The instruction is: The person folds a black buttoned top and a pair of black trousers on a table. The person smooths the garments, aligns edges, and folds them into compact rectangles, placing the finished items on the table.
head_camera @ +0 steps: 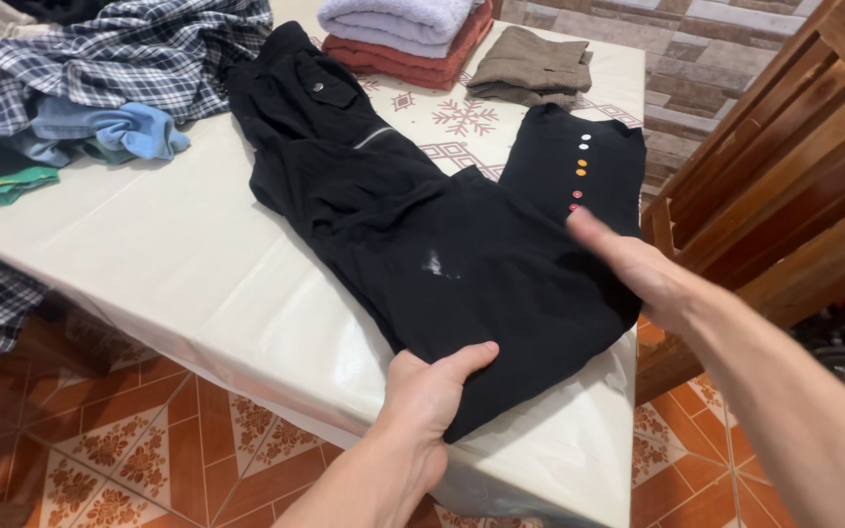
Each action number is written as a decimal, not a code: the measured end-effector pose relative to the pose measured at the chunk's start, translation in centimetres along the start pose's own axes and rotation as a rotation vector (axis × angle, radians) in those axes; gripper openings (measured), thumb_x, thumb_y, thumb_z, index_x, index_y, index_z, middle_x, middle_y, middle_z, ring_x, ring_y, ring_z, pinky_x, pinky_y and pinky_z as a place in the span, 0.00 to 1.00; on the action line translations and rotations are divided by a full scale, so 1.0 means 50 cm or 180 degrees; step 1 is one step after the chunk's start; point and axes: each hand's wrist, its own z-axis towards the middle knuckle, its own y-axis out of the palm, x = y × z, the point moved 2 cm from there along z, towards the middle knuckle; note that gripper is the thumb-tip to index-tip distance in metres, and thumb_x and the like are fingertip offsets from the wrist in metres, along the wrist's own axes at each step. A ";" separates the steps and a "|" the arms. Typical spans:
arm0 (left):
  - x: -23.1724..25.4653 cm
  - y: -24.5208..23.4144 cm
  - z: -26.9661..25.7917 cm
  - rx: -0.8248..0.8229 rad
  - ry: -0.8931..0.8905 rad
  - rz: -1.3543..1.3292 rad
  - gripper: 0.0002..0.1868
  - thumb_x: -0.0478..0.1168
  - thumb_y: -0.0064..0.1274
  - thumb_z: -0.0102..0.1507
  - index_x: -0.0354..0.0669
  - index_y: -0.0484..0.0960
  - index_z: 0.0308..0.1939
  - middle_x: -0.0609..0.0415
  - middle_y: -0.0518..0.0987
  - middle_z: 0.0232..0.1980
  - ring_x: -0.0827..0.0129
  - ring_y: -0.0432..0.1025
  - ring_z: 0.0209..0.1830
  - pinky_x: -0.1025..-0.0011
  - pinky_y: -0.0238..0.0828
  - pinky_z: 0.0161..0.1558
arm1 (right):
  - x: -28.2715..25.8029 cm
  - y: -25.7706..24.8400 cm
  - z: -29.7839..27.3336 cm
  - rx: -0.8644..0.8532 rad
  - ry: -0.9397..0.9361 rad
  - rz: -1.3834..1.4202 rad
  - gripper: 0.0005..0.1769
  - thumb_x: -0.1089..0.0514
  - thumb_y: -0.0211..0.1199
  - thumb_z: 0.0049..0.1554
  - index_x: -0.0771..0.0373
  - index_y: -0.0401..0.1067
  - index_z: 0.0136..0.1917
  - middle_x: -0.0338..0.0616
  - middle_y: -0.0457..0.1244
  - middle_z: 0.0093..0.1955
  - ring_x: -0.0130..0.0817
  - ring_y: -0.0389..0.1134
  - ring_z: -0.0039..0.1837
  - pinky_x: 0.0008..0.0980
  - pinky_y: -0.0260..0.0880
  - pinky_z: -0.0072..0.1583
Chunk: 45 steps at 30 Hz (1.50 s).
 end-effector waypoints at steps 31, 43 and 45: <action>0.240 -0.272 0.215 0.1890 0.3272 0.2150 0.15 0.50 0.51 0.65 0.44 0.84 0.46 0.48 0.85 0.43 0.58 0.79 0.46 0.63 0.72 0.52 | -0.072 0.117 0.074 -0.0087 -0.0043 -0.1428 0.22 0.43 0.55 0.63 0.58 0.78 0.59 0.42 0.69 0.56 0.31 0.68 0.53 0.38 0.69 0.54; 0.497 -0.060 0.525 -0.0665 0.3889 0.4998 0.17 0.36 0.52 0.61 0.54 0.87 0.52 0.45 0.83 0.50 0.49 0.76 0.53 0.57 0.70 0.57 | -0.071 0.125 0.017 -0.0291 -0.0848 -0.0727 0.13 0.57 0.63 0.58 0.66 0.80 0.52 0.37 0.72 0.44 0.21 0.69 0.46 0.25 0.71 0.50; 0.490 -0.023 0.562 -0.1233 0.3799 0.5342 0.18 0.38 0.56 0.59 0.55 0.86 0.53 0.47 0.84 0.50 0.51 0.76 0.53 0.58 0.71 0.56 | -0.068 0.131 -0.002 -0.0350 -0.0565 -0.0686 0.14 0.57 0.63 0.58 0.66 0.80 0.52 0.37 0.72 0.44 0.22 0.70 0.46 0.25 0.72 0.51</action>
